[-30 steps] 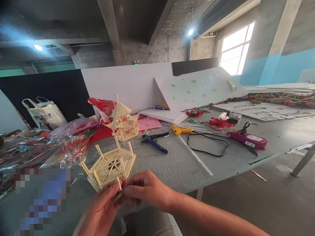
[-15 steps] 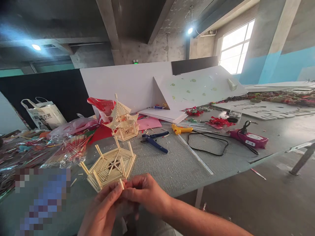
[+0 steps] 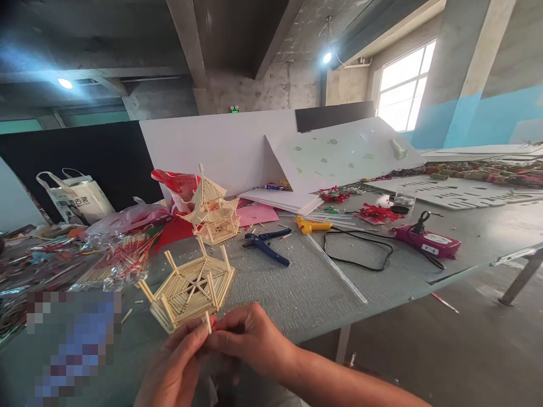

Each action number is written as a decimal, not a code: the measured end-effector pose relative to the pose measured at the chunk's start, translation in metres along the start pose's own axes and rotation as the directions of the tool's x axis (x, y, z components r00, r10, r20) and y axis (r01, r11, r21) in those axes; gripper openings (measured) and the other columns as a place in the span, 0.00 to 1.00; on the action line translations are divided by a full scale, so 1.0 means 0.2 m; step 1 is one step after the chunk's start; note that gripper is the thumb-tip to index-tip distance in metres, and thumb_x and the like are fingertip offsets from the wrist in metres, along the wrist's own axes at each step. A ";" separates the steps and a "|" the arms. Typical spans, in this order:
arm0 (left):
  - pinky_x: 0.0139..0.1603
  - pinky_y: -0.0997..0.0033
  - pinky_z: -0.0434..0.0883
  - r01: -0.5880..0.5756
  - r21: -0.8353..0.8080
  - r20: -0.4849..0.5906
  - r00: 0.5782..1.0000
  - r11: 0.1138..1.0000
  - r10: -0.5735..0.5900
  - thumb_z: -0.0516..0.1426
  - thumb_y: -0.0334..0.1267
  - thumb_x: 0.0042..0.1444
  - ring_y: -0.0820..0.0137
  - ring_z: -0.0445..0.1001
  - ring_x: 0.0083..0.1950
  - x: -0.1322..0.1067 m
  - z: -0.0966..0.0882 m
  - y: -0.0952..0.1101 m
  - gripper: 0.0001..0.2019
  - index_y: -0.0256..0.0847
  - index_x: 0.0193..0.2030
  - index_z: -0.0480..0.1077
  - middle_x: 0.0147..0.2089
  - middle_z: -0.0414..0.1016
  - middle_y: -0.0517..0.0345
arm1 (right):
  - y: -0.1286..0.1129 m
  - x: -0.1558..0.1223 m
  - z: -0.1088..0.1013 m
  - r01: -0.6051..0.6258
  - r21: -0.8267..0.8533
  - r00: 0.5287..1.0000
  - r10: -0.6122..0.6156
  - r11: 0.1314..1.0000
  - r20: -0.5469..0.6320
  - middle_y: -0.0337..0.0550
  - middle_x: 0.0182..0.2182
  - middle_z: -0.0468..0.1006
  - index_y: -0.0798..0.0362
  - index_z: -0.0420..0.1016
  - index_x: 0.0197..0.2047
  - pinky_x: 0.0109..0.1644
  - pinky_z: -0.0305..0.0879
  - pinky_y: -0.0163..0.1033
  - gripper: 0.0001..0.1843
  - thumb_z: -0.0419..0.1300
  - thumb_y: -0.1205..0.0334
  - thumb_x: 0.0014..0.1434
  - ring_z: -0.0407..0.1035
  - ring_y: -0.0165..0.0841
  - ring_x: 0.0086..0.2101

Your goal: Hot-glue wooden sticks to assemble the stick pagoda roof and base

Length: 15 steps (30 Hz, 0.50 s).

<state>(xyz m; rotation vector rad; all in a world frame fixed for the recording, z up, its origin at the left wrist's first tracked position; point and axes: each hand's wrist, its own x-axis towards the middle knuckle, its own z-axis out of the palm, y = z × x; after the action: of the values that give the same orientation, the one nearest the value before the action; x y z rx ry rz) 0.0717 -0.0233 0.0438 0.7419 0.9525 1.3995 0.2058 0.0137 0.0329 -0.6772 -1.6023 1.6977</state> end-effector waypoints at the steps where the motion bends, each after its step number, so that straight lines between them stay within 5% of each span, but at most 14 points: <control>1: 0.35 0.72 0.69 -0.010 -0.011 -0.037 0.999 1.000 0.010 0.64 0.39 0.38 0.67 0.71 0.34 0.00 -0.01 0.00 0.05 0.42 0.22 0.75 0.26 0.74 0.57 | 0.01 -0.01 -0.01 0.016 -0.056 1.000 -0.016 0.998 -0.006 0.36 0.17 0.64 0.60 0.76 0.31 0.18 0.60 0.25 0.19 0.61 0.49 0.50 0.60 0.21 0.17; 7: 0.36 0.73 0.68 0.040 -0.169 -0.096 0.994 0.985 -0.057 0.64 0.39 0.39 0.72 0.68 0.37 0.03 -0.06 -0.02 0.08 0.39 0.27 0.75 0.35 0.73 0.56 | -0.03 -0.11 -0.13 0.088 -0.521 0.992 -0.124 0.849 -0.035 0.41 0.26 0.70 0.57 0.78 0.34 0.24 0.59 0.27 0.15 0.54 0.57 0.58 0.62 0.23 0.23; 15: 0.32 0.76 0.67 0.036 -0.174 -0.104 0.993 0.984 -0.055 0.67 0.40 0.33 0.73 0.70 0.33 0.02 -0.05 -0.03 0.11 0.38 0.22 0.74 0.28 0.75 0.57 | -0.15 -0.15 -0.36 0.138 -0.852 0.965 -0.262 0.504 0.001 0.42 0.28 0.73 0.53 0.76 0.37 0.31 0.60 0.31 0.15 0.51 0.57 0.60 0.65 0.26 0.27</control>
<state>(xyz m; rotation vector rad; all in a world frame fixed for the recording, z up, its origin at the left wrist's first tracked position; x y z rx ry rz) 0.0655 -0.0210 0.0326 0.5165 0.9133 1.4727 0.2838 0.0360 0.0532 -0.9734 -2.2931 0.5608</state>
